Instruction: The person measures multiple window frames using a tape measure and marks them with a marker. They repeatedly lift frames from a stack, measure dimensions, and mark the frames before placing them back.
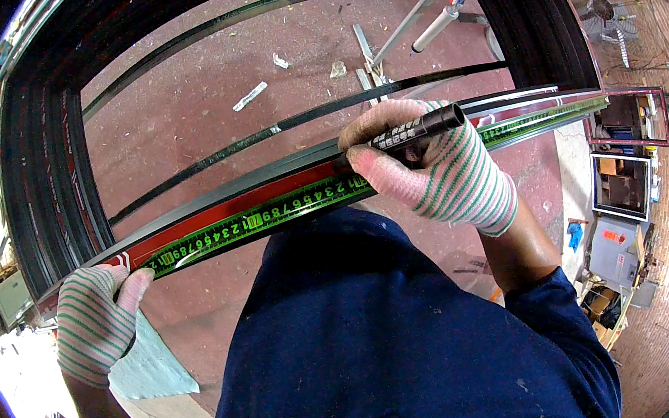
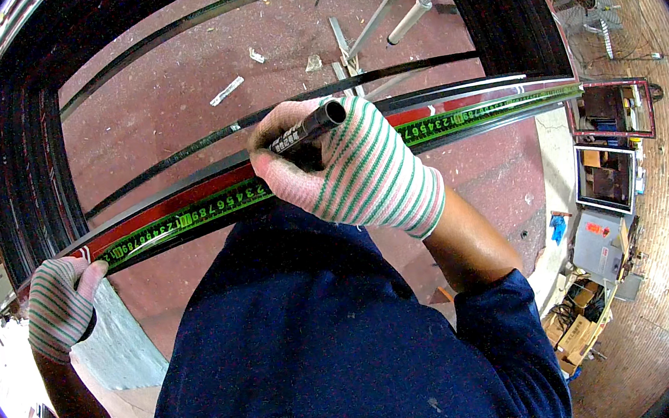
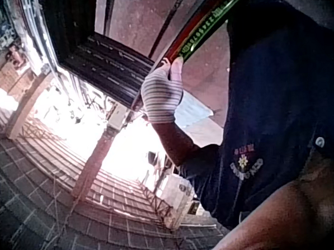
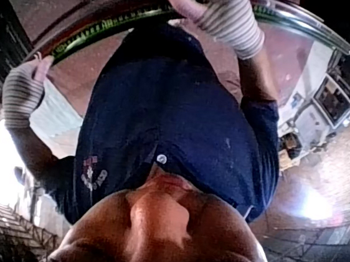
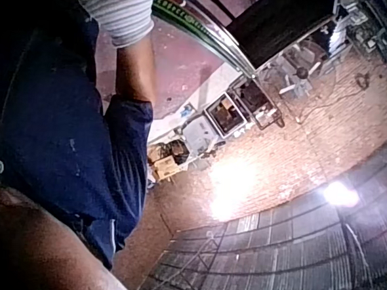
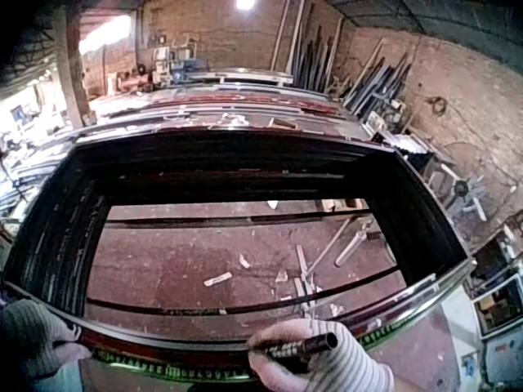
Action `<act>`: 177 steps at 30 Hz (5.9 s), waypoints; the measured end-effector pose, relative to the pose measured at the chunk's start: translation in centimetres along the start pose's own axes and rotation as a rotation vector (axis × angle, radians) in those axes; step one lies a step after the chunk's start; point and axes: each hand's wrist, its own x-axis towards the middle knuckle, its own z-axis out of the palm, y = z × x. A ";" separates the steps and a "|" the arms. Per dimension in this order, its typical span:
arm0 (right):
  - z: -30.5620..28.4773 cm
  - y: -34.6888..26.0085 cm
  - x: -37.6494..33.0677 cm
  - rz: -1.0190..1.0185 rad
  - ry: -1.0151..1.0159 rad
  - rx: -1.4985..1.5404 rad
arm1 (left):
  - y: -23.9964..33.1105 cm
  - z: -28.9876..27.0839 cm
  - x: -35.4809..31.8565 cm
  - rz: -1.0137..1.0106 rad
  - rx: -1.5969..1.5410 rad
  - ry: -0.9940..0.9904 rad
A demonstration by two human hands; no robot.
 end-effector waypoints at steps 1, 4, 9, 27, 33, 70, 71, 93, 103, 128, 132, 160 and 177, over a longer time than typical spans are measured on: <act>-0.1 -0.1 0.0 -0.003 -0.014 0.012 | 0.0 0.1 -0.2 -0.001 0.001 0.012; -0.3 -0.6 0.1 0.003 -0.038 0.011 | 0.0 0.1 -0.3 -0.008 -0.026 0.013; -0.2 -0.8 -0.1 -0.031 -0.046 -0.024 | 0.1 0.1 -0.4 -0.033 -0.016 -0.048; -3.3 -0.4 -3.5 -0.219 0.484 0.079 | 0.6 -0.2 -1.1 -0.048 -0.091 -0.076; -6.3 -0.8 -7.3 -0.438 0.982 -0.165 | -2.6 -1.8 -2.5 -0.025 -0.361 -0.577; -17.4 -4.9 -8.1 0.214 -0.076 -0.804 | -10.8 5.6 -4.1 -0.279 -1.943 1.095; -18.9 -3.1 -8.7 0.167 -0.035 -0.729 | -11.6 7.3 -4.4 -0.392 -1.886 1.077; -16.9 -3.3 -6.2 -0.046 -0.001 -0.911 | -10.4 8.5 -3.5 -0.904 -1.186 1.001; -18.0 -2.2 -6.4 0.147 0.077 -1.134 | -14.7 10.1 -1.0 -0.927 -1.406 0.961; -18.9 0.7 -7.2 0.154 0.421 -0.539 | 3.0 5.7 4.1 0.308 0.073 0.703; -19.6 2.6 -8.0 0.087 0.471 -0.552 | 2.5 5.8 5.0 0.355 0.113 0.781; -20.5 6.9 -8.3 -0.079 0.622 -0.535 | 3.3 6.0 4.6 0.267 0.118 0.811; -18.8 4.0 -9.7 -0.196 0.680 -0.660 | 4.3 5.7 4.5 0.331 0.036 0.910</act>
